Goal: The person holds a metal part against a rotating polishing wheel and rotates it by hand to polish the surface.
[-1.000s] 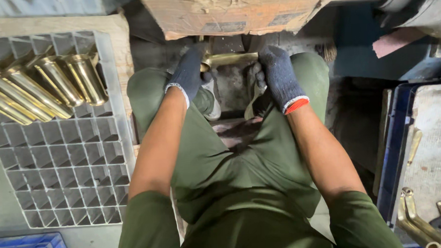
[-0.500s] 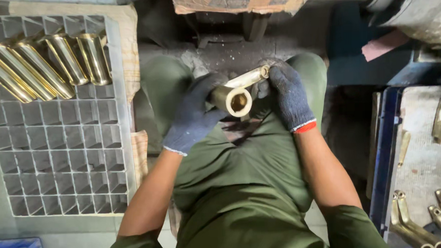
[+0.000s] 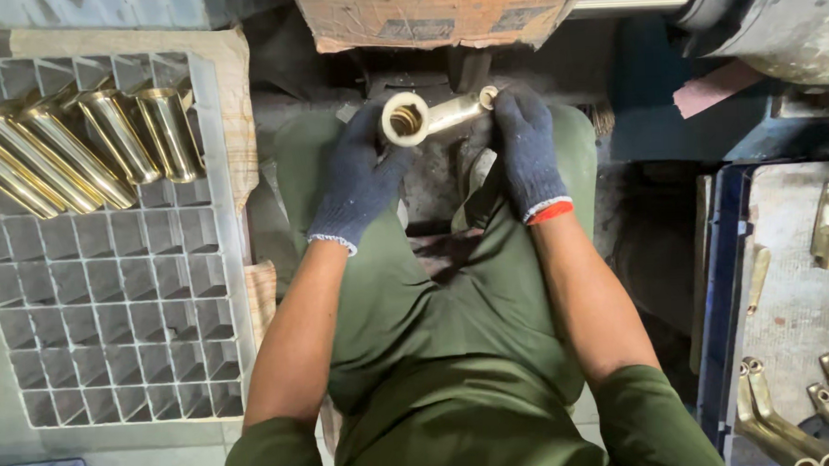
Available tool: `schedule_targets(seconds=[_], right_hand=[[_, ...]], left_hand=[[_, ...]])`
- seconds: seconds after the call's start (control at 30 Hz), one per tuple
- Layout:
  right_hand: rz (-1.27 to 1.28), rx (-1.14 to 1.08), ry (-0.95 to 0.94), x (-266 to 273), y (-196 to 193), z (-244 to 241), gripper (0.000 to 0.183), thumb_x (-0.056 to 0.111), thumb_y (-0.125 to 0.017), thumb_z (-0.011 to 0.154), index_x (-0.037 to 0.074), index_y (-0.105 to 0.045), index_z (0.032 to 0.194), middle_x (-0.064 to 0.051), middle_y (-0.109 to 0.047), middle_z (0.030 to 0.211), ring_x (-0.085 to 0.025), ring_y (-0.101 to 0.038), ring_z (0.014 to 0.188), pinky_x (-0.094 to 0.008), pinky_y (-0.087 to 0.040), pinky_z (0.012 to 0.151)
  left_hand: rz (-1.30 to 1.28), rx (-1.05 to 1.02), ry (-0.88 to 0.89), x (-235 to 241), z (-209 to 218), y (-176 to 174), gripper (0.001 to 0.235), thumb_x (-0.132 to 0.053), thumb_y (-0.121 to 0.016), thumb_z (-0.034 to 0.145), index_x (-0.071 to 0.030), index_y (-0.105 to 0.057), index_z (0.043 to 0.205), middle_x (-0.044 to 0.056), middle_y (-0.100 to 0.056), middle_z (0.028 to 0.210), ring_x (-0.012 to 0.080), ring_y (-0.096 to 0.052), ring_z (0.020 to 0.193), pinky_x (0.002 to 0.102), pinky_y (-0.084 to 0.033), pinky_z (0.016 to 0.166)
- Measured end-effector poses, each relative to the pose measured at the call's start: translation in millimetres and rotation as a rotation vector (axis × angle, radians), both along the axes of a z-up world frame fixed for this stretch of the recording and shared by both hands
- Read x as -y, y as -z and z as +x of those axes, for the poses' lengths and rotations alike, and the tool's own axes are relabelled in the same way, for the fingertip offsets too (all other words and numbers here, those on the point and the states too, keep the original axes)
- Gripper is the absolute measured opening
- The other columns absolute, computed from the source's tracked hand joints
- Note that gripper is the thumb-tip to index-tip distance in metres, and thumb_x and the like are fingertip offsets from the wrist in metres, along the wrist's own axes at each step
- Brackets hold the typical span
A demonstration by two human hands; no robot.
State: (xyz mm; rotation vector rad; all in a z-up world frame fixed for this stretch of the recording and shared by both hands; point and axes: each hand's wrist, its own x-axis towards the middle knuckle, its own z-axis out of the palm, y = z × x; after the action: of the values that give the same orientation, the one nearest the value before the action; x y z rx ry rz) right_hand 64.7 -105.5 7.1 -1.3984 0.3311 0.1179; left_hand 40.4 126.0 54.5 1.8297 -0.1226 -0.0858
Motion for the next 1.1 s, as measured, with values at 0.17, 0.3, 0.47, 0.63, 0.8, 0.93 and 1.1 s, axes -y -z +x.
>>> schedule_targets(seconds=[0.17,0.3,0.47,0.63,0.8,0.93,1.1], right_hand=[[0.064,-0.079,-0.021,4,20,9,0.02,0.018,-0.054,0.103,0.005,-0.065,0.091,-0.003,-0.06,0.071,-0.013,-0.056,0.057,-0.027,-0.046,0.054],[0.034,0.058,-0.02,5,37,14,0.021,0.016,-0.057,0.108,0.003,-0.063,0.093,-0.003,-0.059,0.079,-0.012,-0.054,0.065,-0.027,-0.045,0.058],[0.135,-0.123,0.016,2,22,27,0.024,0.023,-0.053,0.102,0.007,-0.067,0.09,-0.003,-0.061,0.07,-0.013,-0.054,0.052,-0.029,-0.045,0.046],[-0.315,0.193,-0.175,13,-20,-11,0.026,0.019,-0.053,0.111,0.002,-0.064,0.096,-0.003,-0.06,0.082,-0.012,-0.058,0.068,-0.027,-0.047,0.062],[0.11,-0.017,-0.164,20,-59,-76,0.022,0.013,-0.056,0.104,-0.002,-0.065,0.118,-0.003,-0.063,0.083,-0.011,-0.059,0.07,-0.025,-0.05,0.066],[0.082,0.051,-0.179,20,-86,-94,0.027,0.012,-0.055,0.105,-0.002,-0.063,0.127,-0.004,-0.066,0.089,-0.01,-0.063,0.076,-0.024,-0.054,0.072],[0.071,-0.042,-0.177,29,-88,-97,0.03,0.013,-0.055,0.105,0.0,-0.065,0.131,-0.004,-0.066,0.087,-0.01,-0.061,0.073,-0.024,-0.053,0.067]], left_hand=[[0.151,0.004,-0.01,1,17,-8,0.049,-0.013,-0.074,0.089,0.0,-0.057,0.132,0.016,-0.071,0.119,0.0288,-0.069,0.112,0.039,-0.053,0.095],[0.266,-0.077,-0.056,1,22,-13,0.041,-0.018,-0.078,0.087,0.001,-0.06,0.12,0.012,-0.07,0.104,0.0262,-0.07,0.098,0.039,-0.054,0.086],[-0.274,-0.4,-0.136,6,36,-7,0.034,-0.02,-0.069,0.091,0.0,-0.062,0.118,0.005,-0.066,0.096,0.0202,-0.065,0.09,0.033,-0.058,0.074],[-0.17,-0.141,0.026,-7,6,-5,0.041,-0.021,-0.067,0.09,-0.004,-0.064,0.127,0.003,-0.061,0.119,0.0185,-0.068,0.11,0.03,-0.06,0.09],[0.277,0.172,0.064,-14,-55,-14,0.049,-0.019,-0.087,0.082,-0.002,-0.065,0.123,0.013,-0.071,0.12,0.0262,-0.07,0.11,0.038,-0.057,0.095],[0.044,0.312,0.069,-9,-73,-19,0.049,-0.01,-0.083,0.083,-0.003,-0.061,0.126,0.017,-0.068,0.127,0.0285,-0.066,0.119,0.038,-0.053,0.104],[0.24,0.04,0.006,-11,-67,-6,0.047,-0.017,-0.088,0.077,-0.003,-0.066,0.117,0.013,-0.072,0.107,0.0255,-0.072,0.096,0.037,-0.057,0.087]])
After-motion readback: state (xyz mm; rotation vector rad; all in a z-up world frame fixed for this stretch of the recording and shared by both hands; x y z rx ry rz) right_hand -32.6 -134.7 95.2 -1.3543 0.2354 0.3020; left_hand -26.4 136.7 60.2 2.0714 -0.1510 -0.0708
